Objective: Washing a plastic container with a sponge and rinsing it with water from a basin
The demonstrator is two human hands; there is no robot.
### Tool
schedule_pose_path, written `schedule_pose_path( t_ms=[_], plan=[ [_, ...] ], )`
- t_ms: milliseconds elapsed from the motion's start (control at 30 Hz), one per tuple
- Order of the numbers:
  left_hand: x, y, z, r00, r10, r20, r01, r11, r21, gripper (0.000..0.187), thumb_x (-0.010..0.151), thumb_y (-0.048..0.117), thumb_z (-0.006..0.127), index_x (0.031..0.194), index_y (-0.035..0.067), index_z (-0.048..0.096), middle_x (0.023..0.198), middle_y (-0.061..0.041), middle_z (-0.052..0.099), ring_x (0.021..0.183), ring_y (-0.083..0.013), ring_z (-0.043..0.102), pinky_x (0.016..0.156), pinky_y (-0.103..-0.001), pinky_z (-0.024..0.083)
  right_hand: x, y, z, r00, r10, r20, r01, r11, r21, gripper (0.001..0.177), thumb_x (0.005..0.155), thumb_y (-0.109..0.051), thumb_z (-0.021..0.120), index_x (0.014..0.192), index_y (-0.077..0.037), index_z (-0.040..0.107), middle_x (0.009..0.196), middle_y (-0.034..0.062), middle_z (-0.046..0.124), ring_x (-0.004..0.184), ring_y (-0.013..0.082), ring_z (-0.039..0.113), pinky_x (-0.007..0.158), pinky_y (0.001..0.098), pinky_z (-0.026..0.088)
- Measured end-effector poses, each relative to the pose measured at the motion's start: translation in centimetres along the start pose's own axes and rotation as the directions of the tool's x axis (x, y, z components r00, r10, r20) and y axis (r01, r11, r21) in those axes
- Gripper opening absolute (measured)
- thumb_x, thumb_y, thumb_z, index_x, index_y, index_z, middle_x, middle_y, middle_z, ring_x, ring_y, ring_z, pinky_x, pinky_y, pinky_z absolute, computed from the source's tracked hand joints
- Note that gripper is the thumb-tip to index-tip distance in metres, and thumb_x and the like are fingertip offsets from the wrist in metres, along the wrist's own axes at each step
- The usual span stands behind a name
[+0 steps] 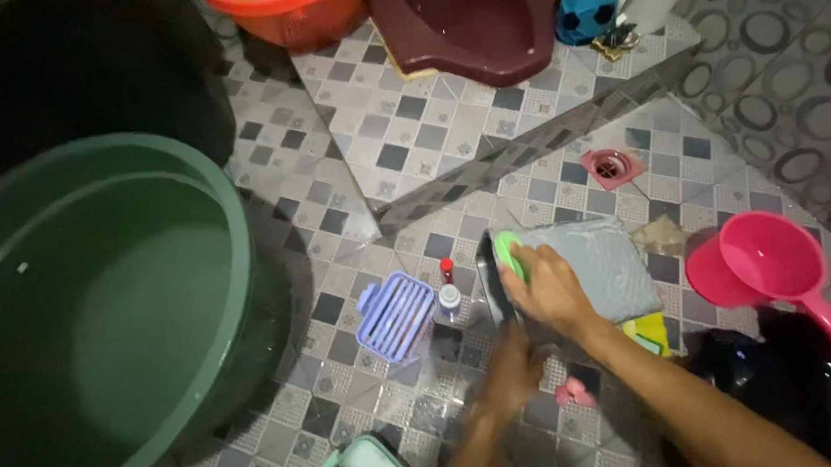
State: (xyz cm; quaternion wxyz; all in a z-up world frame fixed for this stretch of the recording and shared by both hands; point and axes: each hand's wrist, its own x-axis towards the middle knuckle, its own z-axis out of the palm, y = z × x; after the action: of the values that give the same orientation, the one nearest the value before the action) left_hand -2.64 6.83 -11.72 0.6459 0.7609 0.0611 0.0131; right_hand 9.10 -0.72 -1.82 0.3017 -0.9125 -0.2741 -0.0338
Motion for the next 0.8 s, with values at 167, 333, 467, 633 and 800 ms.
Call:
schedule_pose_path(
  t_ms=[167, 333, 467, 633, 800],
  plan=[
    [0.2, 1.1, 0.0, 0.996, -0.078, 0.052, 0.069, 0.985, 0.159, 0.023, 0.088, 0.004, 0.063, 0.111, 0.0, 0.065, 0.091, -0.017, 0.07, 0.086, -0.0304, 0.072, 0.069, -0.042, 0.053, -6.7, -1.8, -4.4, 0.98, 0.033, 0.197, -0.064, 0.986, 0.153, 0.043, 0.08, -0.021, 0.078, 0.116, 0.0, 0.068, 0.093, 0.0248, 0.069, 0.085, 0.0424, 0.069, 0.072, 0.0488, 0.055],
    [-0.3, -2.4, 1.4, 0.995, -0.093, 0.039, 0.099, 0.969, -0.228, 0.025, 0.104, 0.011, 0.064, 0.118, -0.007, 0.054, 0.094, -0.024, 0.057, 0.08, -0.0429, 0.052, 0.071, -0.051, 0.044, 0.8, 1.4, 0.5, 0.979, -0.201, -0.005, 0.201, 0.979, 0.006, 0.032, 0.088, -0.024, 0.07, 0.11, 0.0, 0.07, 0.097, 0.029, 0.069, 0.089, 0.0462, 0.067, 0.078, 0.0516, 0.054],
    [0.1, -0.7, 0.0, 0.999, -0.043, 0.012, 0.039, 0.968, 0.248, 0.033, 0.096, 0.016, 0.073, 0.118, 0.0, 0.055, 0.098, -0.024, 0.069, 0.096, -0.046, 0.066, 0.079, -0.052, 0.052, 7.2, 0.2, 1.7, 1.0, 0.016, 0.015, -0.016, 1.0, -0.001, 0.038, 0.092, -0.035, 0.066, 0.108, -0.001, 0.072, 0.089, 0.0362, 0.065, 0.087, 0.0512, 0.064, 0.081, 0.0553, 0.054],
    [0.2, 0.8, -0.7, 0.987, 0.16, -0.018, -0.158, 0.985, 0.072, 0.029, 0.091, 0.003, 0.065, 0.118, -0.001, 0.057, 0.104, -0.023, 0.07, 0.096, -0.0412, 0.069, 0.079, -0.049, 0.053, -1.5, -0.4, -1.8, 0.995, -0.1, 0.024, 0.097, 0.99, 0.103, 0.039, 0.089, -0.03, 0.069, 0.114, 0.0, 0.068, 0.088, 0.028, 0.068, 0.081, 0.0434, 0.066, 0.072, 0.0501, 0.054],
    [-0.6, 4.2, -1.3, 1.0, 0.009, 0.014, -0.01, 1.0, 0.019, 0.025, 0.09, 0.001, 0.062, 0.115, 0.002, 0.057, 0.095, -0.019, 0.071, 0.088, -0.0357, 0.071, 0.073, -0.045, 0.053, -5.6, -1.1, -4.2, 0.971, 0.09, 0.223, -0.123, 0.982, 0.141, 0.041, 0.082, -0.025, 0.076, 0.117, -0.004, 0.07, 0.081, 0.0207, 0.063, 0.068, 0.0372, 0.065, 0.061, 0.0468, 0.053]
  ],
)
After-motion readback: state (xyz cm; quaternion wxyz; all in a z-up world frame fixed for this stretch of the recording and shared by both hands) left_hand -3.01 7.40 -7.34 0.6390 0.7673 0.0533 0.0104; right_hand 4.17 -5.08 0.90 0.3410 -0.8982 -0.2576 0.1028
